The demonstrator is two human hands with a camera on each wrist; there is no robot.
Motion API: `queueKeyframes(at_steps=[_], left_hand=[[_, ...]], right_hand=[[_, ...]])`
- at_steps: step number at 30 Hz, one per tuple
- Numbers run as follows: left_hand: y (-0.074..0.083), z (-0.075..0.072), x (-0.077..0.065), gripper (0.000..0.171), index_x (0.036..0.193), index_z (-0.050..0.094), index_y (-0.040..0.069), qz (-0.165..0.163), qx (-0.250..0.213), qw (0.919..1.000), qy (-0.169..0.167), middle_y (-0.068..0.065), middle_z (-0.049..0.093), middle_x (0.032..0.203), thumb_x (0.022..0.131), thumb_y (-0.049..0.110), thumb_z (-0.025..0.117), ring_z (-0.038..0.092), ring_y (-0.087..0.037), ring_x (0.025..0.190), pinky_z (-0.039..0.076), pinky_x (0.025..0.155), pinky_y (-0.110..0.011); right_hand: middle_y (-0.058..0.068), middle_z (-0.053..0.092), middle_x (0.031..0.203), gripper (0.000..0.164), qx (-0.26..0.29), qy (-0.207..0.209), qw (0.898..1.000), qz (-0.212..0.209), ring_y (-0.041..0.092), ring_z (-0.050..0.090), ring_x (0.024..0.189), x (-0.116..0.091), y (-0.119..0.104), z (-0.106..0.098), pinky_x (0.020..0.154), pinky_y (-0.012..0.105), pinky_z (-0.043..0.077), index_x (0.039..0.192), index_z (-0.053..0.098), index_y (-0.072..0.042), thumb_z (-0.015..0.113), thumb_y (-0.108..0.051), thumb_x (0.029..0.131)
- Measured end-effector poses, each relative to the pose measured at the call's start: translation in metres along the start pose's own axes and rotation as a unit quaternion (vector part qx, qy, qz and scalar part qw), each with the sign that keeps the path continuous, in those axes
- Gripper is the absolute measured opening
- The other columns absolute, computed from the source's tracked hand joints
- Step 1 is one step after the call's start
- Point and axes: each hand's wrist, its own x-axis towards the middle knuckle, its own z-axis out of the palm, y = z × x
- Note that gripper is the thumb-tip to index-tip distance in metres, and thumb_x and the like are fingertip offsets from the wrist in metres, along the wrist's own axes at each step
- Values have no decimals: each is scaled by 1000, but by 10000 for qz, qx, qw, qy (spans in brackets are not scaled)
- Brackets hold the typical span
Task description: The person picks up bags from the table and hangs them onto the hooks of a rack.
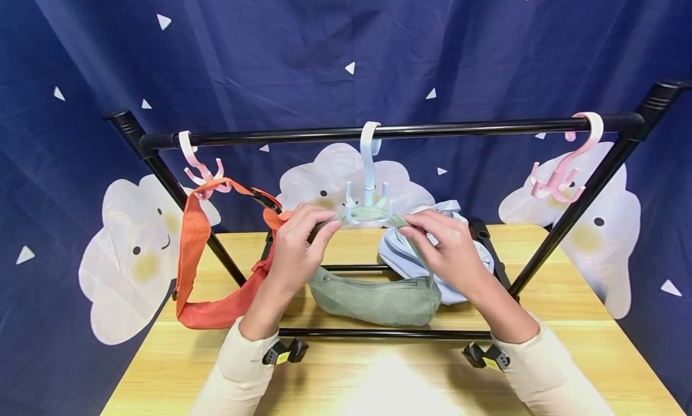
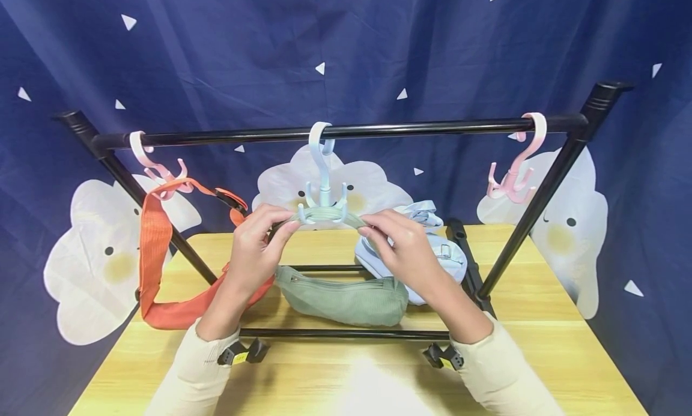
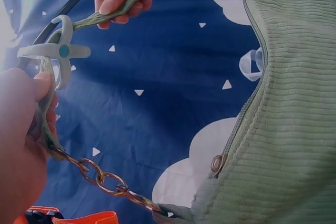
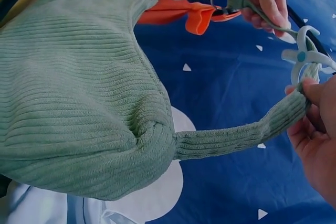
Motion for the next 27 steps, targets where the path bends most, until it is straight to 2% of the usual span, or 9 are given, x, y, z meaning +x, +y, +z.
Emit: queueKeyframes(at_steps=[5, 9, 18, 23, 27], left_hand=[[0, -2, -2, 13, 102, 76, 1, -99, 83, 9999, 9, -12, 73, 94, 91, 8, 78, 69, -21, 92, 56, 82, -30], [-1, -2, -3, 13, 102, 77, 2, -116, 73, 9999, 32, -11, 73, 94, 91, 8, 79, 69, -21, 91, 56, 81, -29], [-3, -3, -7, 16, 105, 77, 2, -184, -37, 9998, 87, -11, 73, 96, 89, 4, 79, 68, -21, 90, 56, 78, -29], [-4, -4, -11, 17, 106, 76, 2, -251, -52, 9996, 74, -12, 74, 99, 90, 3, 78, 69, -20, 91, 56, 81, -26], [-5, -5, -14, 19, 108, 76, 2, -299, -25, 9995, 20, -11, 74, 102, 90, 3, 78, 68, -19, 90, 56, 80, -24]], right_hand=[[9, 78, 92, 14, 92, -22, 9999, 70, 18, 71, 80, -1, -1, 2, 76, 22, 55, 105, 77, 0, 75, -6, 93], [7, 78, 93, 21, 159, -79, 9997, 161, 16, 70, 80, -1, -2, 4, 77, 19, 53, 106, 77, -1, 79, 3, 85], [8, 78, 93, 23, 132, 2, 9997, 212, 17, 70, 77, -3, -3, 5, 73, 20, 54, 107, 78, -1, 80, 2, 84], [6, 78, 92, 26, 206, -42, 9988, 446, 15, 70, 79, -6, -1, 5, 74, 16, 52, 107, 78, -2, 80, 5, 82], [4, 78, 92, 26, 245, -89, 9977, 623, 11, 68, 79, -7, -2, 5, 70, 15, 50, 108, 79, -4, 80, 4, 83]])
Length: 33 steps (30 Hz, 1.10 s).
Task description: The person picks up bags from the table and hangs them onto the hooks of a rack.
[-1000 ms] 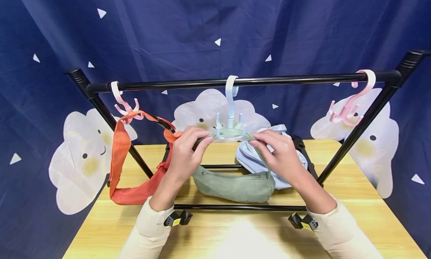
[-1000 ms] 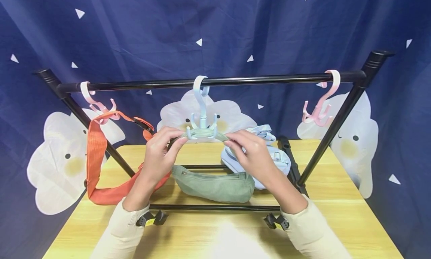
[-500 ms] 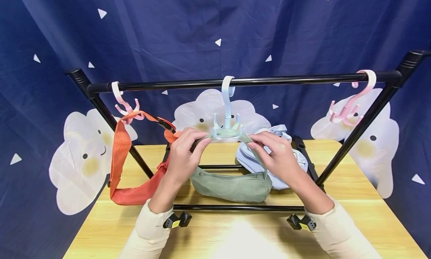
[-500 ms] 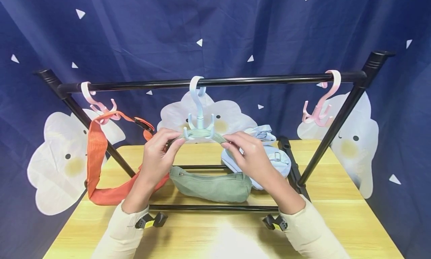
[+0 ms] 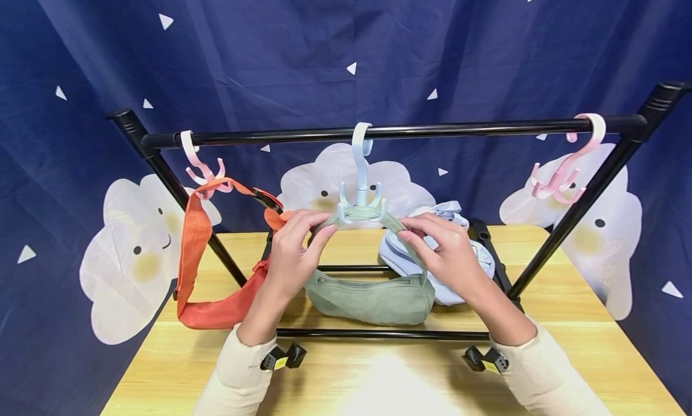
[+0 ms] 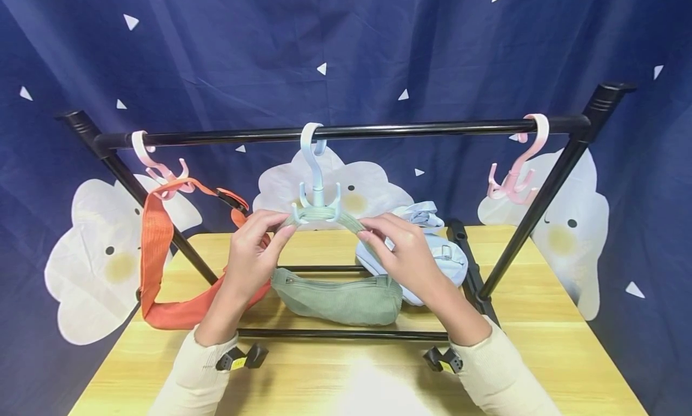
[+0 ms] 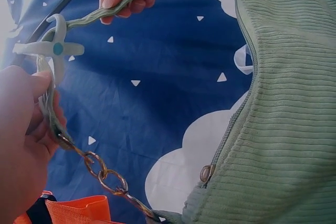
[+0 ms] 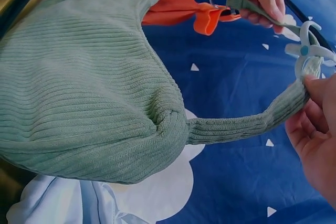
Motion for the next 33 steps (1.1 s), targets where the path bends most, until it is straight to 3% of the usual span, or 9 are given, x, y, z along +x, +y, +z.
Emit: queueKeyframes(at_steps=[7, 17, 27, 33], left_hand=[[-1, 0, 0, 21, 110, 76, 2, -26, 53, 10000, -69, -11, 74, 102, 90, 6, 79, 67, -19, 89, 56, 82, -23], [-3, 1, -2, 22, 112, 76, 3, -75, 25, 10000, -15, -11, 75, 104, 90, 6, 79, 68, -22, 89, 56, 83, -25], [-1, 2, -3, 21, 111, 76, 3, -323, -123, 9994, -2, -10, 74, 104, 91, 8, 78, 67, -19, 91, 52, 89, -17], [-3, 1, -4, 22, 112, 76, 2, -296, -136, 9995, 52, -10, 74, 104, 91, 7, 78, 67, -20, 92, 52, 89, -18]], right_hand=[[4, 78, 93, 25, 10, 27, 9999, 108, 10, 67, 79, -1, 0, -1, 65, 15, 50, 108, 79, -4, 81, 1, 83], [2, 75, 87, 29, 82, 70, 9997, 233, 6, 64, 81, -3, 2, -1, 71, 12, 47, 109, 79, -5, 83, 0, 82], [3, 77, 90, 31, 75, 120, 9996, 233, 6, 66, 82, -5, 4, -2, 66, 12, 46, 111, 79, -5, 84, 0, 81], [6, 78, 93, 32, 67, 182, 9996, 194, 8, 67, 83, -6, 6, -3, 72, 11, 47, 111, 79, -5, 83, 2, 81]])
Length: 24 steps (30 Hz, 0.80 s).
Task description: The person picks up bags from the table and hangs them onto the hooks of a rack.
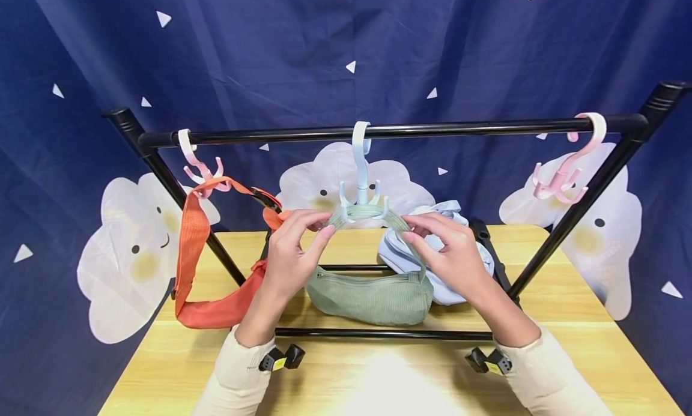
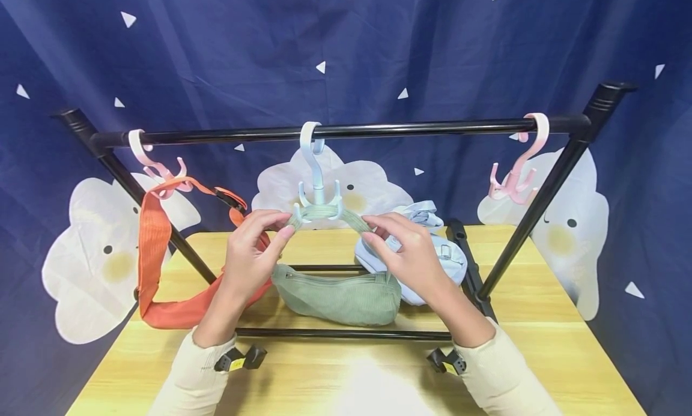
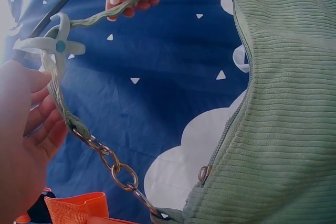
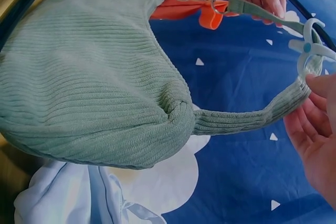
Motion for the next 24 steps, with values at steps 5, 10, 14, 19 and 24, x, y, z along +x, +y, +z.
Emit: queueKeyframes(at_steps=[5, 10, 14, 19, 24], left_hand=[[1, 0, 0, 23, 112, 76, 2, 28, 8, 10000, 43, -11, 74, 104, 90, 6, 78, 67, -21, 92, 52, 88, -18], [1, 0, 0, 21, 110, 77, 2, 41, 58, 9999, 97, -11, 75, 104, 90, 6, 78, 67, -21, 92, 52, 83, -21], [2, -1, 1, 19, 109, 77, 3, 48, 110, 9999, 119, -11, 74, 104, 90, 8, 78, 67, -21, 91, 48, 74, -20], [4, -2, 2, 19, 108, 77, 4, 48, 153, 9997, 171, -11, 74, 105, 90, 9, 78, 67, -21, 90, 43, 66, -19], [4, -2, 2, 19, 109, 78, 3, 34, 124, 9998, 163, -12, 74, 106, 91, 8, 78, 67, -21, 90, 44, 68, -19]], right_hand=[[6, 77, 94, 31, -31, -19, 10000, 58, 7, 67, 83, -1, 0, -3, 71, 10, 47, 111, 79, -5, 82, 3, 81], [5, 78, 95, 32, -43, 16, 10000, -78, 6, 66, 82, -1, 0, -5, 70, 11, 48, 110, 79, -5, 82, 5, 81], [6, 78, 97, 33, -19, 74, 9997, -224, 8, 66, 81, -1, 1, -6, 70, 12, 48, 109, 79, -4, 82, 7, 79], [7, 78, 97, 31, -41, 48, 9998, -175, 8, 66, 81, -2, 2, -7, 74, 14, 49, 108, 79, -4, 82, 5, 79], [7, 78, 98, 31, -88, -8, 9999, -104, 7, 65, 82, -3, 3, -10, 73, 12, 47, 109, 79, -4, 83, 5, 79]])
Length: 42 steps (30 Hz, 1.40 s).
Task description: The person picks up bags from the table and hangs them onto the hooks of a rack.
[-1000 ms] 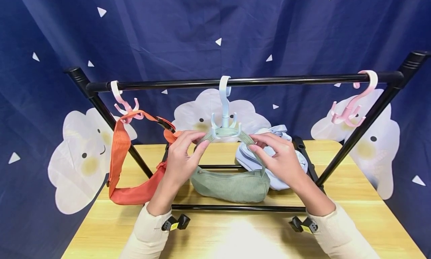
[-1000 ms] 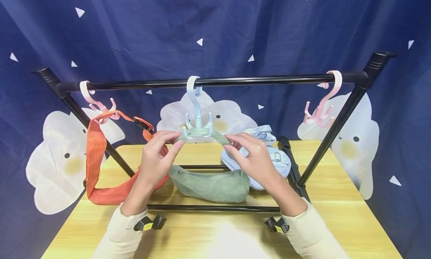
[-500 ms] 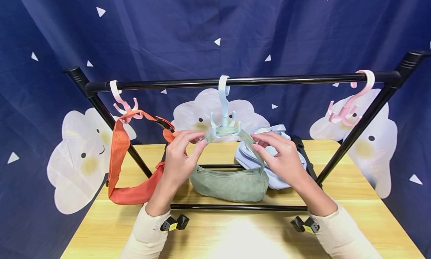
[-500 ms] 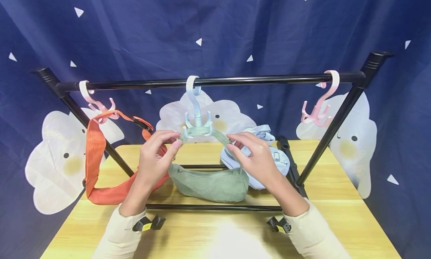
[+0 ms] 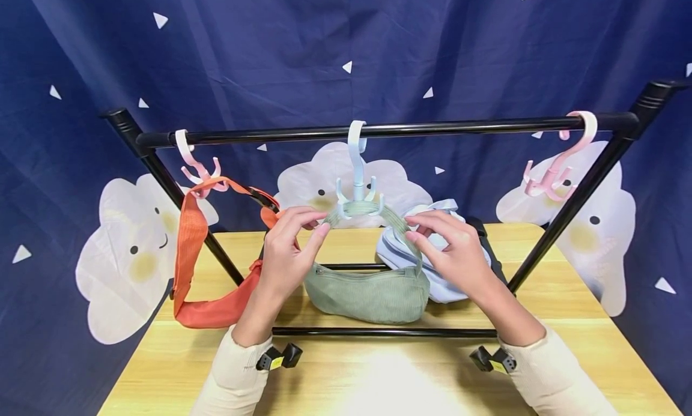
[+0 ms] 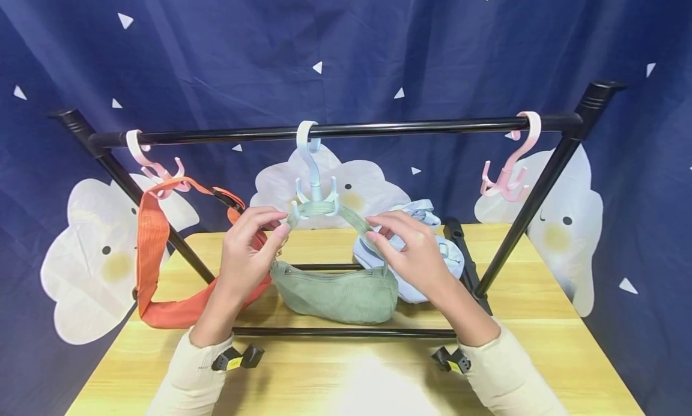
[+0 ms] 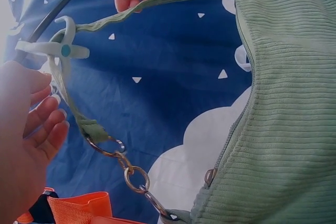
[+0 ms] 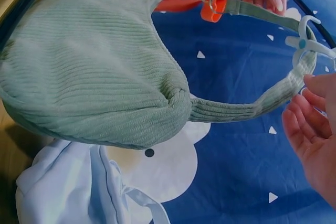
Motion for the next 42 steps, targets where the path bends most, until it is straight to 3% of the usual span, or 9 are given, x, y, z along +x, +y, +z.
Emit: queueKeyframes(at_steps=[11, 18, 33, 42], left_hand=[[1, 5, -1, 20, 109, 77, 2, 148, -196, 9997, 18, -14, 73, 105, 89, 1, 77, 67, -22, 88, 52, 85, -17], [4, 9, -3, 21, 109, 77, 4, 268, -240, 9994, -10, -13, 73, 105, 88, 2, 78, 67, -21, 89, 55, 85, -22], [7, 11, -10, 20, 107, 77, 2, 344, -215, 9990, 188, -15, 72, 106, 87, 2, 78, 67, -22, 88, 54, 86, -20], [14, 12, -13, 18, 108, 77, 3, 140, -345, 9993, 61, -13, 71, 104, 89, 4, 77, 65, -20, 89, 55, 82, -25]], right_hand=[[7, 78, 100, 32, -140, 106, 9998, -33, 10, 64, 81, -4, 6, -9, 75, 12, 47, 107, 80, -3, 83, 7, 77], [8, 78, 98, 31, -162, 89, 9998, -4, 11, 64, 81, -7, 11, -13, 76, 12, 47, 106, 79, -2, 83, 9, 77], [7, 77, 100, 24, -531, -334, 9969, 477, 13, 65, 86, -20, 26, -23, 80, 12, 47, 108, 78, -4, 82, -1, 84], [5, 77, 98, 27, -820, -351, 9942, 599, 16, 65, 80, -30, 42, -24, 68, 12, 44, 108, 79, -5, 82, 2, 82]])
